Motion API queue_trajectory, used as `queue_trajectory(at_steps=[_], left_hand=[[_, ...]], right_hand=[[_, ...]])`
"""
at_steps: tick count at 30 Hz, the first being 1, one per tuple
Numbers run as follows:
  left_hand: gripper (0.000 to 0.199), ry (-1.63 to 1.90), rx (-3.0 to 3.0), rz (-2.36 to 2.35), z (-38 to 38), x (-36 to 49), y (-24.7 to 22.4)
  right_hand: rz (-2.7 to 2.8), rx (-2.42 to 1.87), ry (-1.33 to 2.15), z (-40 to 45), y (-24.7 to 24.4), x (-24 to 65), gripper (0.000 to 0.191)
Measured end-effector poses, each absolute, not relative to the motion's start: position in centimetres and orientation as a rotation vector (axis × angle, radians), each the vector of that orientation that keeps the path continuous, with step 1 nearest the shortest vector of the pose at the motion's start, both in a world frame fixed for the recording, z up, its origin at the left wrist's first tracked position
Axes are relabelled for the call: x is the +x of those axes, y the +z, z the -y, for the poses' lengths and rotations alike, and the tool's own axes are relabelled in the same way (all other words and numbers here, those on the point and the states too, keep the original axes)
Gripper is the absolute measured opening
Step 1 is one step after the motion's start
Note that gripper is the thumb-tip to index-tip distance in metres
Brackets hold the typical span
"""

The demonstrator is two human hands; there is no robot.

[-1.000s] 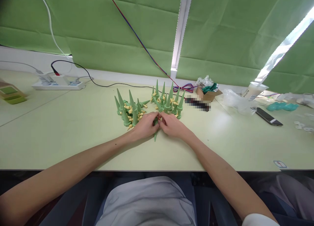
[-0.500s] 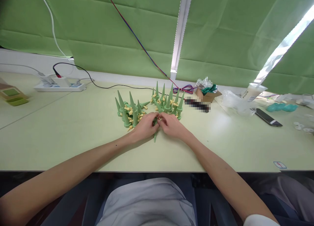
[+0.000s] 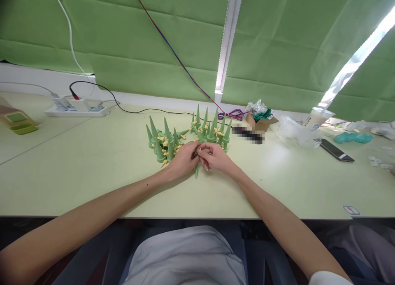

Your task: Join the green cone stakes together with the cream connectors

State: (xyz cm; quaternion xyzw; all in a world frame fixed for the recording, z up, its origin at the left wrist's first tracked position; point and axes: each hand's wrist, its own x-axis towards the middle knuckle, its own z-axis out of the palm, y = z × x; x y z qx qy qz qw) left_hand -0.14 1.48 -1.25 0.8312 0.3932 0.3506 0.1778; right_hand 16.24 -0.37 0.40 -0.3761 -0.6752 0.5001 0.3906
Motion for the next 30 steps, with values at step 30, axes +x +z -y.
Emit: queue_trajectory(at_steps=[30], left_hand=[[0.006, 1.055, 2.288, -1.091, -1.25, -0.24, -1.07]], right_hand=[[1.397, -0.884, 1.560, -0.32, 0.15, 16.39, 0.041]])
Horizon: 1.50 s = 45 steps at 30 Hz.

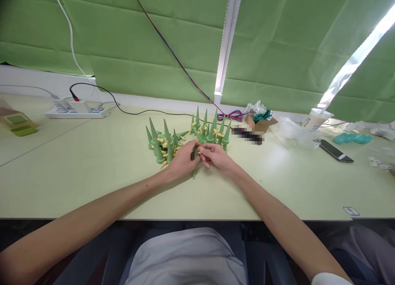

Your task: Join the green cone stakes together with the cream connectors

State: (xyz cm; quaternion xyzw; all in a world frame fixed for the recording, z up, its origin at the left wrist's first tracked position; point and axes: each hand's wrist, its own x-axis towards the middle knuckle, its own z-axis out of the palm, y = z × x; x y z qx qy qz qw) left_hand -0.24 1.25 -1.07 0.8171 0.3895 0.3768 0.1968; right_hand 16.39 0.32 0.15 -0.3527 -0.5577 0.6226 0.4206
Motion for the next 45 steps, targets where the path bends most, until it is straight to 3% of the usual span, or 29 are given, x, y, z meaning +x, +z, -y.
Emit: queue_trajectory(at_steps=[9, 17, 30, 45], left_hand=[[0.010, 1.110, 2.234, -1.089, -1.2, -0.1, -0.8], [0.030, 1.134, 2.190, -1.131, -1.6, -0.1, -1.3], [0.029, 1.161, 1.885, -1.136, -1.0, 0.1, 0.0], [0.033, 1.049, 1.535, -0.853, -2.2, -0.1, -0.9]], right_hand=[[1.367, -0.858, 1.467, -0.5, 0.1, 16.4, 0.040], [1.214, -0.872, 1.462, -0.3, 0.7, 16.4, 0.036], [1.212, -0.838, 1.486, -0.1, 1.0, 16.3, 0.022], [1.209, -0.831, 1.411, -0.1, 1.1, 16.3, 0.026]])
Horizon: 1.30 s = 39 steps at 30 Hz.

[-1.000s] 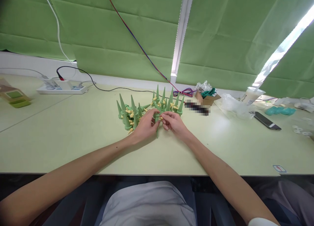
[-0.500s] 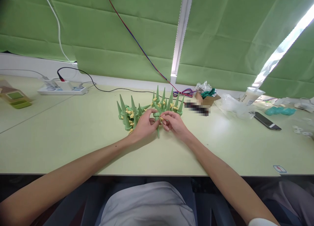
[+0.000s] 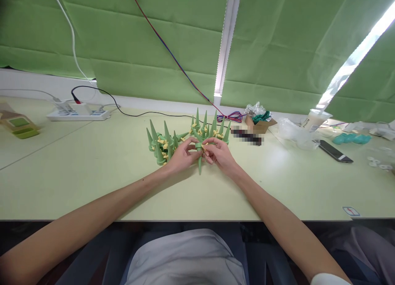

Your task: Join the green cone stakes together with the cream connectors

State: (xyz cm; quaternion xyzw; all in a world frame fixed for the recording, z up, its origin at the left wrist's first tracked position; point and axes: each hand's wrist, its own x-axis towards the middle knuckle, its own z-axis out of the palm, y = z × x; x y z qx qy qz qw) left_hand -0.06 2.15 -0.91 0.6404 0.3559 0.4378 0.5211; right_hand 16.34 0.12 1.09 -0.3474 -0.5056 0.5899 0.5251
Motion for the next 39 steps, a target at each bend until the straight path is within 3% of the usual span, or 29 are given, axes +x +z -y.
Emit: queue_trajectory(at_steps=[5, 22, 32, 39], left_hand=[[0.021, 1.051, 1.447, -0.852, -1.75, 0.27, -0.49], [0.018, 0.979, 1.408, -0.859, -2.20, 0.30, -0.97], [0.031, 0.998, 1.381, -0.878, -2.06, 0.26, -0.59], [0.029, 1.045, 1.456, -0.874, -2.25, 0.20, -0.86]], right_hand=[[1.248, -0.842, 1.386, -0.27, 0.79, 16.41, 0.024], [1.303, -0.893, 1.309, -0.33, 0.51, 16.48, 0.026], [1.308, -0.893, 1.308, -0.41, 0.50, 16.46, 0.028], [1.299, -0.897, 1.305, -0.33, 0.62, 16.48, 0.029]])
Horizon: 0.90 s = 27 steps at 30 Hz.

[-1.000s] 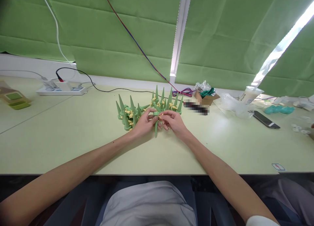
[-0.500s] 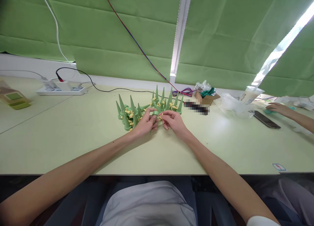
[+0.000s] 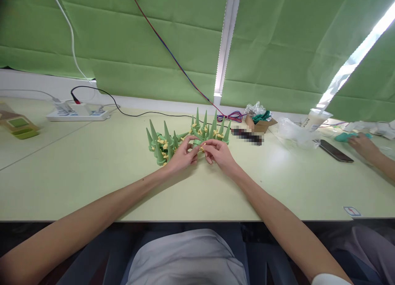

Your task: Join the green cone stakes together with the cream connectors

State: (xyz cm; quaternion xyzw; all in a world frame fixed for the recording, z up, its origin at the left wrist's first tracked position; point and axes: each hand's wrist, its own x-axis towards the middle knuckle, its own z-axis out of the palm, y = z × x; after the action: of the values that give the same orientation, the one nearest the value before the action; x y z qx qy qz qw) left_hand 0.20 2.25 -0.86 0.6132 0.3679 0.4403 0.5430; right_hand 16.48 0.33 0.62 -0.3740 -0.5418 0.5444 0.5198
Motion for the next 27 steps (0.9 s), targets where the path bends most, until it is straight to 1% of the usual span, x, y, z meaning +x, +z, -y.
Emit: queue_trajectory(at_steps=[9, 20, 27], left_hand=[[0.029, 1.121, 1.532, -0.972, -1.96, 0.13, -0.08], [0.036, 1.132, 1.374, -0.849, -2.04, 0.34, 0.06], [0.035, 1.119, 1.172, -0.855, -1.74, 0.58, 0.14]], right_hand=[[1.305, -0.902, 1.293, -0.45, 0.55, 16.55, 0.027], [1.299, -0.908, 1.289, -0.35, 0.69, 16.55, 0.026], [1.295, -0.901, 1.293, -0.39, 0.75, 16.54, 0.023]])
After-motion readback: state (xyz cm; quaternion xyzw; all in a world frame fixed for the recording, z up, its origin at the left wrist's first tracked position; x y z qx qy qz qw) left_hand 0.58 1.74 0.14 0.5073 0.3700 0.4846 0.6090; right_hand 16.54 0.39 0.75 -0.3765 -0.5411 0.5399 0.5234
